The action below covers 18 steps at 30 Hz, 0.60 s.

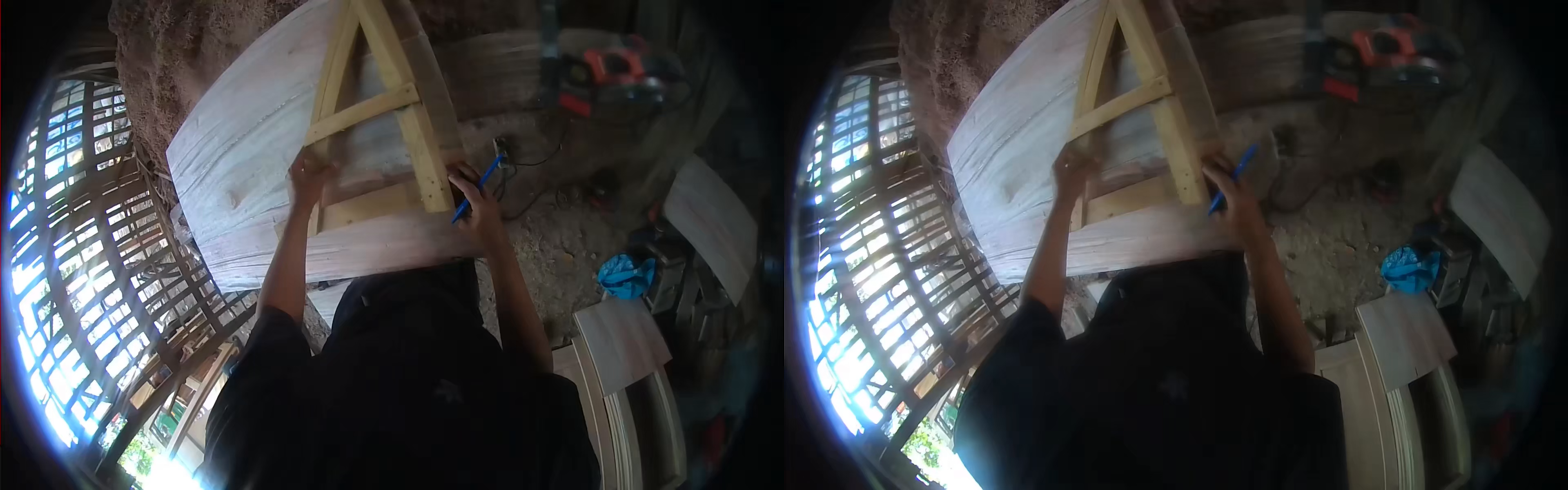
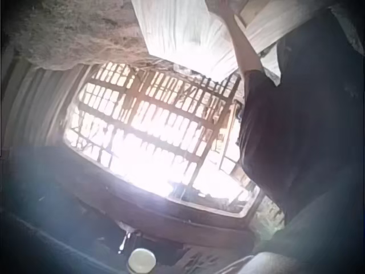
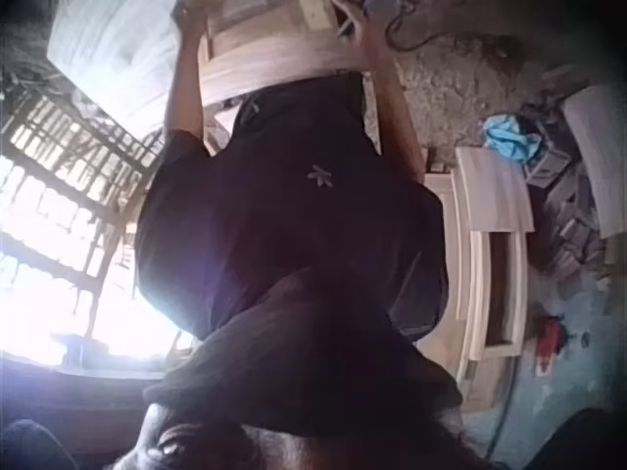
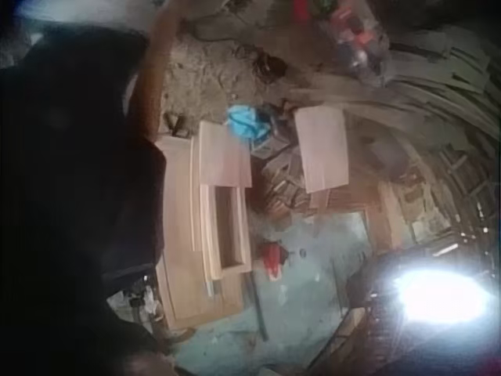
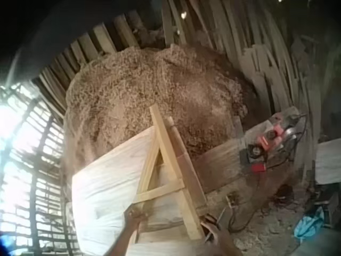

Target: Marking wood with a pencil and square ruler, then preparing a circular saw for cutting.

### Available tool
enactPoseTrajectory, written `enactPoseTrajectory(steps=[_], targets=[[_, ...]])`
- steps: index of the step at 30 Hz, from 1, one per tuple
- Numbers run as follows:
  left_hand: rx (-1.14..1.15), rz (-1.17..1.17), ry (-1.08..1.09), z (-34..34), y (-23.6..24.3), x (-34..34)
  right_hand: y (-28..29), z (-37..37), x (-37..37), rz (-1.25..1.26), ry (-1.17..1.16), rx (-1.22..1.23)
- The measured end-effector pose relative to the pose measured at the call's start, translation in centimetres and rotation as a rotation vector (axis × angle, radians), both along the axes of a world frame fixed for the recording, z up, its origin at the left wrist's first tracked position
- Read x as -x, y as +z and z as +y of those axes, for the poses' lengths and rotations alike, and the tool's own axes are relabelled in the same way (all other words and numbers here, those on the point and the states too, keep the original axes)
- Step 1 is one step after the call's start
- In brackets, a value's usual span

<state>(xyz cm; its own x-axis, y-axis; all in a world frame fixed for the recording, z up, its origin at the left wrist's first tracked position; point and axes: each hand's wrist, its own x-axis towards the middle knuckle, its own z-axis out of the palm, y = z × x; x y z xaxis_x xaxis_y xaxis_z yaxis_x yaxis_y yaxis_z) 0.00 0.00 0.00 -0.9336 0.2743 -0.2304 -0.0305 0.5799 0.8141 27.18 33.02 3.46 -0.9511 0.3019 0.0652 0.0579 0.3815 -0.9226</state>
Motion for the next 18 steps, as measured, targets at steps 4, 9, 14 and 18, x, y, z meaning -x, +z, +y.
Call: enactPoseTrajectory(steps=[4,9,14,18], targets=[[0.060,0.049,-0.004,0.8,0.8,-0.2,0.6,0.0,0.1,0.009,-0.032,0.027],[0.088,0.062,-0.011,1.3,2.4,-0.4,0.7,0.0,0.5,0.072,-0.046,-0.013],[0.195,0.071,-0.008,1.7,3.1,-0.5,0.9,0.1,0.3,0.024,-0.027,0.033],[0.202,0.045,-0.019,1.4,2.9,-0.3,1.0,0.1,0.3,0.014,-0.031,0.032]])
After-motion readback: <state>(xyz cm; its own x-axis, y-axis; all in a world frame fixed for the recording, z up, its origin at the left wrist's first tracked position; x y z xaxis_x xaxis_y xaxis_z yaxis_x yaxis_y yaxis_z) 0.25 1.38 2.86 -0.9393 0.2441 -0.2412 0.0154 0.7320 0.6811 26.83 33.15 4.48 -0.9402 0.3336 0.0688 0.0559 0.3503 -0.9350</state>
